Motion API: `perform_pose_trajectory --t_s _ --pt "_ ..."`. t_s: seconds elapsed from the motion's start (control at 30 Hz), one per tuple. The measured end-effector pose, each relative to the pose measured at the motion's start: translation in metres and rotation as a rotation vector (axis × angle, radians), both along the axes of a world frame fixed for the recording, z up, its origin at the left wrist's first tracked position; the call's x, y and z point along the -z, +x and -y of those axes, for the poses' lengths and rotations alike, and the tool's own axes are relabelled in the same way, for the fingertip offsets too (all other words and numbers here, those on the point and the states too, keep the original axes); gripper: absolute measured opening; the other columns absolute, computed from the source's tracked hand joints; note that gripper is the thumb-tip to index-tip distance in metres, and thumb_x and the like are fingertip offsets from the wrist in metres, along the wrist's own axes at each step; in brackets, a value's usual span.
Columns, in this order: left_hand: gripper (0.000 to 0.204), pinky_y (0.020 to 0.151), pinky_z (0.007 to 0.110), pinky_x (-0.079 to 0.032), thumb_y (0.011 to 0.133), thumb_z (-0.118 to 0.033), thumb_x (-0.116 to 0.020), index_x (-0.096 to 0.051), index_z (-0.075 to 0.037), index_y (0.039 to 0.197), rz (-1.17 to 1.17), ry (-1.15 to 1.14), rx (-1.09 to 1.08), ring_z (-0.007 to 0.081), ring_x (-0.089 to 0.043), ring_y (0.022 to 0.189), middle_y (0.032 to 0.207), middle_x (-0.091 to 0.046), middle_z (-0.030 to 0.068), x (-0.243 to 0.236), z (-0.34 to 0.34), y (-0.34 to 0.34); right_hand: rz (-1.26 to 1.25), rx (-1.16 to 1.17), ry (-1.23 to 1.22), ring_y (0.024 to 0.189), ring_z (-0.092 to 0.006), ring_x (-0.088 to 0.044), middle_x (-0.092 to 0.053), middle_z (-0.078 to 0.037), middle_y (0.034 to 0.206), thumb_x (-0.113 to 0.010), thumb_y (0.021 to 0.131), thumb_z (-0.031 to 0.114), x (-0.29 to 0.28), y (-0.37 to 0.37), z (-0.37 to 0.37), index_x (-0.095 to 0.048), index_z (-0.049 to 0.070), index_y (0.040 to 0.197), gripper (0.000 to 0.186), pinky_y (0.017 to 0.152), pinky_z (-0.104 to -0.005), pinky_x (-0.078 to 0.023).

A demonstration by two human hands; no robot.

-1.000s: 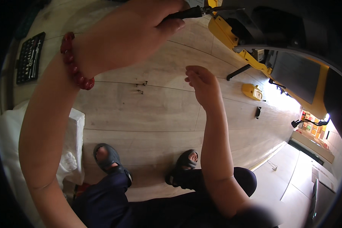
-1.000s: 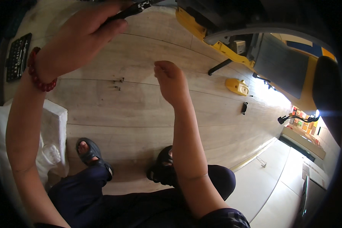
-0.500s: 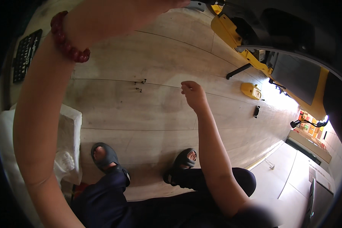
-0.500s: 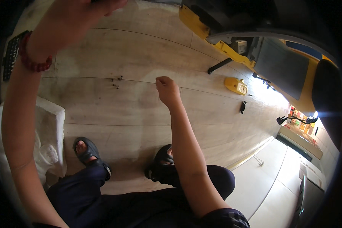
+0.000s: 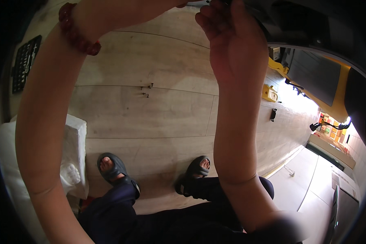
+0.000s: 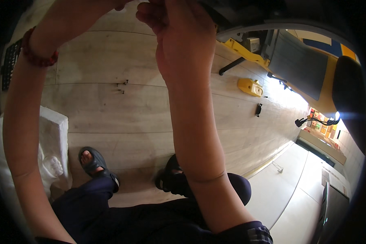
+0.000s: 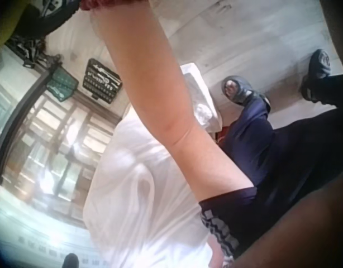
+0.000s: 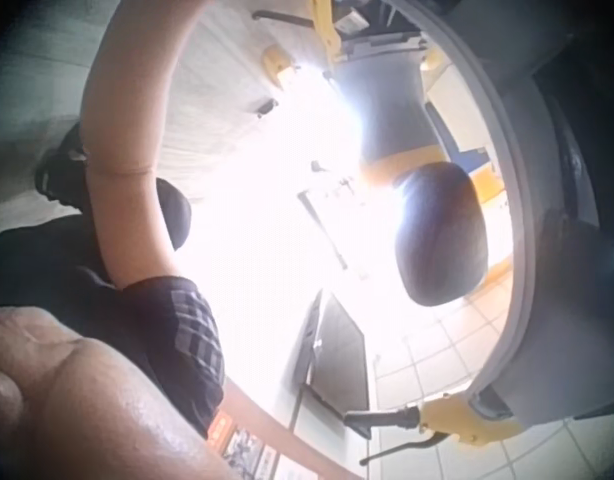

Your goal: The person removes screws from a scooter using a screwdriver, then detaches plastic body panels by hand and places them onto the floor.

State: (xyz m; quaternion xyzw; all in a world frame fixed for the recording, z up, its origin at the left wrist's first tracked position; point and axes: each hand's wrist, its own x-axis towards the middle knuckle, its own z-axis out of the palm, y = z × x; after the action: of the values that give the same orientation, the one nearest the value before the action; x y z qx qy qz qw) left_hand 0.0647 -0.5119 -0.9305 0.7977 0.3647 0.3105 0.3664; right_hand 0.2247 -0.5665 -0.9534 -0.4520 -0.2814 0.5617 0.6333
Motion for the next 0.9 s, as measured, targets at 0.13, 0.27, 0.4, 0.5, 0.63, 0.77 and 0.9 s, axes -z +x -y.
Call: perform_pose_trajectory --t_s 0.13,0.27,0.4,0.5,0.63,0.77,0.9 --pt "0.021 0.063 0.026 -0.047 0.087 -0.014 -0.057 -0.065 0.001 0.1 -0.075 0.102 -0.045 0.0134 -0.057 0.066 0.072 -0.063 0.0081 -0.01 0.012 0.005 -0.011 0.062 0.043 0.077 -0.0183 -0.063 -0.064 -0.01 0.085 -0.052 0.094 0.019 0.001 -0.002 -0.004 -0.058 0.0 0.096 0.019 0.073 -0.0307 -0.054" --pt "0.021 0.062 0.026 -0.047 0.087 -0.014 -0.057 -0.065 0.0 0.101 0.033 -0.067 0.105 0.0116 -0.057 0.064 0.071 -0.062 0.0069 -0.008 0.0 -0.002 0.014 0.103 0.007 0.076 -0.0182 -0.064 -0.064 -0.01 0.084 -0.052 0.094 0.019 0.002 -0.006 -0.002 -0.058 0.001 0.095 0.019 0.073 -0.0308 -0.054" --pt "0.022 0.059 0.025 -0.045 0.088 -0.016 -0.056 -0.066 -0.001 0.101 -0.074 -0.058 0.062 0.0089 -0.055 0.062 0.069 -0.062 0.0046 -0.023 0.001 -0.011 -0.025 0.121 0.01 0.075 -0.0185 -0.064 -0.064 -0.009 0.083 -0.053 0.094 0.018 0.003 -0.013 -0.002 -0.058 0.001 0.096 0.017 0.072 -0.0313 -0.054" --pt "0.022 0.058 0.024 -0.045 0.089 -0.017 -0.056 -0.066 -0.001 0.1 -0.017 -0.168 0.134 0.0081 -0.054 0.062 0.068 -0.061 0.0034 -0.009 -0.008 -0.007 0.031 0.164 0.015 0.075 -0.0186 -0.064 -0.064 -0.009 0.083 -0.054 0.093 0.017 0.008 -0.007 -0.003 -0.057 0.001 0.096 0.017 0.072 -0.0314 -0.055" --pt "0.023 0.058 0.024 -0.044 0.089 -0.018 -0.056 -0.066 0.0 0.099 -0.11 0.051 -0.024 0.0083 -0.054 0.062 0.07 -0.062 0.0028 -0.015 0.003 0.002 -0.016 0.163 0.005 0.075 -0.0189 -0.064 -0.063 -0.009 0.083 -0.054 0.093 0.018 -0.003 -0.007 -0.004 -0.057 0.001 0.095 0.018 0.072 -0.0318 -0.055" --pt "0.023 0.058 0.023 -0.044 0.088 -0.019 -0.057 -0.067 -0.001 0.099 -0.117 0.086 0.027 0.0087 -0.054 0.063 0.074 -0.064 0.0023 -0.015 -0.003 0.002 0.059 0.215 -0.006 0.076 -0.0184 -0.063 -0.063 -0.009 0.083 -0.054 0.093 0.018 0.001 -0.011 -0.005 -0.057 0.001 0.095 0.017 0.073 -0.0316 -0.054" --pt "0.023 0.057 0.021 -0.042 0.087 -0.018 -0.059 -0.066 0.001 0.099 0.035 -0.265 -0.017 0.0083 -0.053 0.062 0.077 -0.065 0.0044 -0.007 -0.01 -0.002 0.009 0.249 -0.006 0.078 -0.0178 -0.062 -0.061 -0.008 0.083 -0.054 0.093 0.017 -0.001 -0.019 -0.006 -0.056 0.0 0.095 0.017 0.077 -0.0303 -0.053"
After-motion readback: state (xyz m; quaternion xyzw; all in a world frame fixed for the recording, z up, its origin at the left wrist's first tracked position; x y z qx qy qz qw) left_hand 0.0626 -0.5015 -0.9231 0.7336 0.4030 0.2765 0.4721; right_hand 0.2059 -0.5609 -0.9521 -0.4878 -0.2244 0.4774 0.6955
